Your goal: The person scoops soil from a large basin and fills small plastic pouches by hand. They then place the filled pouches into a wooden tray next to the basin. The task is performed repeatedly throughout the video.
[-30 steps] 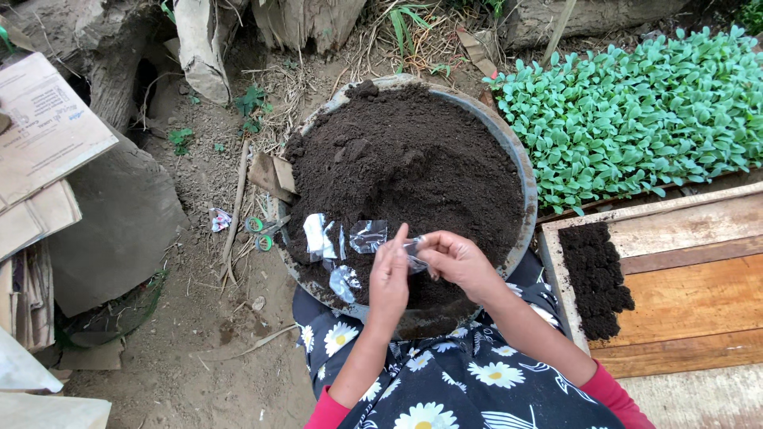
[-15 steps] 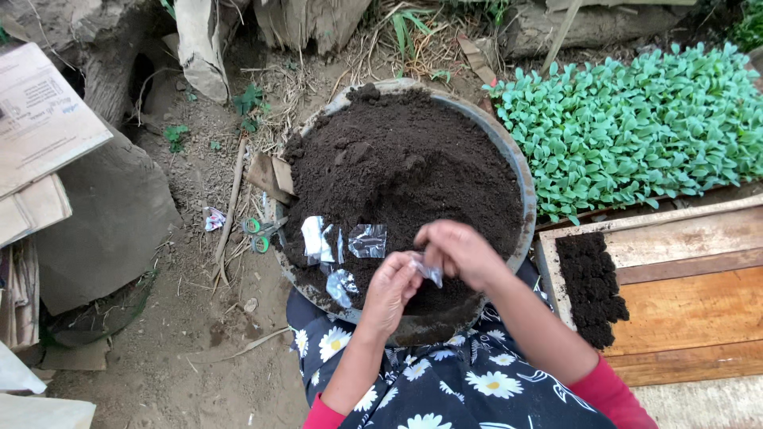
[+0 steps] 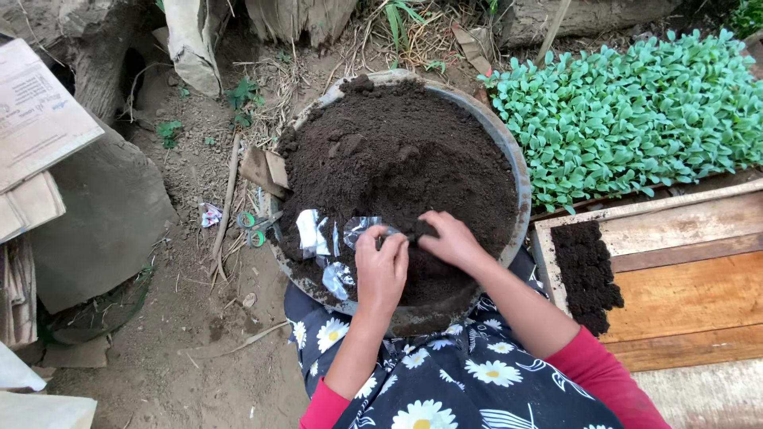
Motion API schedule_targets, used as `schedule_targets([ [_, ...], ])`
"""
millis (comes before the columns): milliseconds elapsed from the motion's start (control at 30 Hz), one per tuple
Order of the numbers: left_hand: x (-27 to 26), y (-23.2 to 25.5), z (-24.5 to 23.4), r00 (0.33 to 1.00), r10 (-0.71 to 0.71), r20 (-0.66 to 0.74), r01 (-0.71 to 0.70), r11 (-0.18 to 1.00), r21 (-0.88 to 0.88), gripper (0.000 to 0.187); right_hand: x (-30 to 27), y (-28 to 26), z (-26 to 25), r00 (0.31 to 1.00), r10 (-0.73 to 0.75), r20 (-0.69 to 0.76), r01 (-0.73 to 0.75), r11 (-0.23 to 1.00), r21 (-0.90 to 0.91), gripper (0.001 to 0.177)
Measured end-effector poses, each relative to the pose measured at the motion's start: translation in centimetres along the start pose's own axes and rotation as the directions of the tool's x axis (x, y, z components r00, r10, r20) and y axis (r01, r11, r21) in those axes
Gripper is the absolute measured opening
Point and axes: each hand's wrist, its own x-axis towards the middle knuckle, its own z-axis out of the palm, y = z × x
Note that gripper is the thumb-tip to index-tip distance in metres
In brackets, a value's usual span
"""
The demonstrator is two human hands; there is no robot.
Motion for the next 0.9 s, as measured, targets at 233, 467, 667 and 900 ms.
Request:
schedule_targets([
  [233, -0.5, 0.4, 0.9, 0.983, 0.179, 0.033, -0.182, 0.968, 0.173, 0.007, -2.1, -3.4, -5.1, 0.978, 0.119, 0.171, -0.174, 0.017, 0.985, 0.015],
  [467, -0.8, 0.2, 1.7, 0.964, 0.244, 0.105, -0.259, 0.951, 0.171, 0.01, -2.5, -6.6, -6.9, 0.996, 0.082, 0.02, -0.035, 0.184, 0.982, 0.006],
  [667, -0.7, 0.9, 0.8, 0.948, 0.298, 0.116, -0.315, 0.933, 0.173, 0.008, -5.8, -9.6, -10.2, 0.967, -0.239, 0.092, 0.229, 0.968, 0.103, 0.039],
  [900, -0.5, 1.6, 1.0, 0.983, -0.183, 0.023, 0.178, 0.905, -0.386, 0.038, -4.1, -5.2, -6.8, 0.953, -0.303, 0.001, 0.301, 0.947, 0.111, 0.011],
])
